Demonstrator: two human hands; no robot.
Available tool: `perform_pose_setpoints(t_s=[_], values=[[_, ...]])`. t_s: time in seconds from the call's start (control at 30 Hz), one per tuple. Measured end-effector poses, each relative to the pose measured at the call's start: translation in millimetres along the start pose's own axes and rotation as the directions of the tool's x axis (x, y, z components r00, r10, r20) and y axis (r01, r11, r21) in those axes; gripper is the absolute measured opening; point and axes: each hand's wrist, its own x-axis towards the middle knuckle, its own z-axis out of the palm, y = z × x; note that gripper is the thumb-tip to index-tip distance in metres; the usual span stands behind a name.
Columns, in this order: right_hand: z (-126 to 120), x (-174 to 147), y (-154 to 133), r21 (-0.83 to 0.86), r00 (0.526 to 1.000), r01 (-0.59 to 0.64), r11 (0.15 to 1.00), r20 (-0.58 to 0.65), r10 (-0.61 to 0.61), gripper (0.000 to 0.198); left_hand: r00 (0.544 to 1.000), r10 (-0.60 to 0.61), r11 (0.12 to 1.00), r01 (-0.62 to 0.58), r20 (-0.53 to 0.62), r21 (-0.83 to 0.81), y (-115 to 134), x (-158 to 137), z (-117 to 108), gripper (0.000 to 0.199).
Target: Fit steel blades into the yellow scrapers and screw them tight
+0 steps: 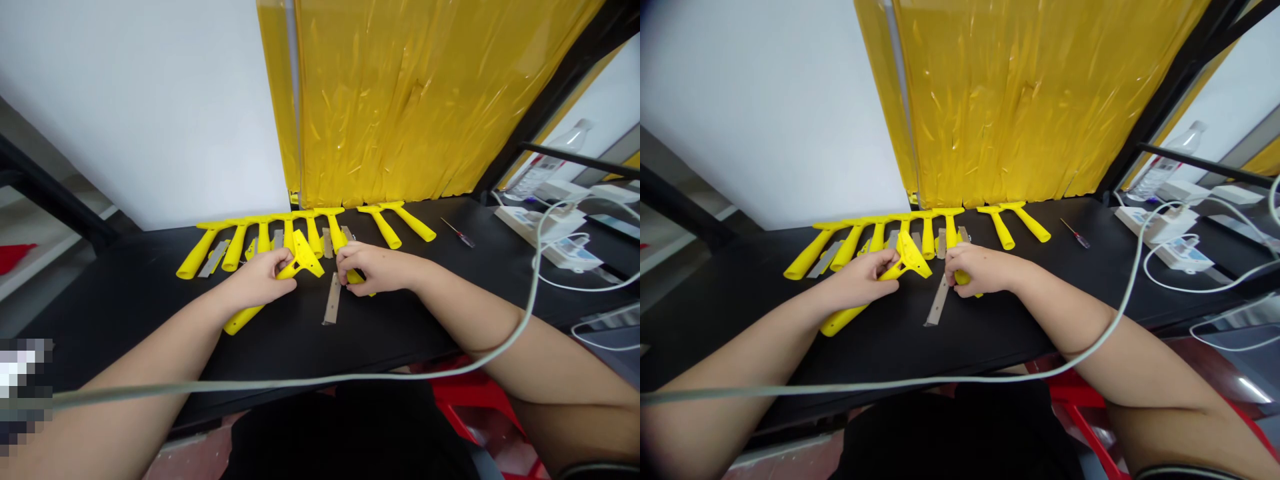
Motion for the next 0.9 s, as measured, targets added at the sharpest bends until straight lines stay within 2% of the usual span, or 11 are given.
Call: perform_pose_setpoints(t_s=[0.23, 0.5, 0.67, 0.8, 0.9], values=[[5.1, 4.2, -8.8, -0.042, 0.997, 0.082, 0.996, 0.001, -0.082, 0.023, 1.0, 0.0, 1.0, 0.0, -0.012, 0.005, 4.0, -1.2, -1.2, 0.02], [10.3, 8.9, -21.4, -0.105, 0.992, 0.12, 0.987, 0.038, -0.117, 0.016, 0.999, -0.013, 1.0, 0.013, -0.037, 0.019, 5.5, -0.4, -2.2, 0.02], [12.1, 9.5, -26.4, -0.172, 0.986, 0.167, 0.971, 0.015, -0.167, 0.009, 0.998, -0.004, 1.0, 0.006, -0.058, 0.03, 5.0, 0.1, -3.3, 0.019], [8.6, 8.1, -24.6, -0.164, 0.974, 0.212, 0.963, -0.049, -0.223, 0.013, 0.998, -0.018, 1.0, 0.019, -0.058, 0.015, 6.5, 0.0, -3.8, 0.02], [1.7, 4.5, -19.9, -0.088, 0.954, 0.213, 0.973, -0.195, -0.226, 0.01, 0.999, 0.007, 1.0, -0.007, -0.051, -0.006, 6.6, -0.3, -3.3, 0.021]])
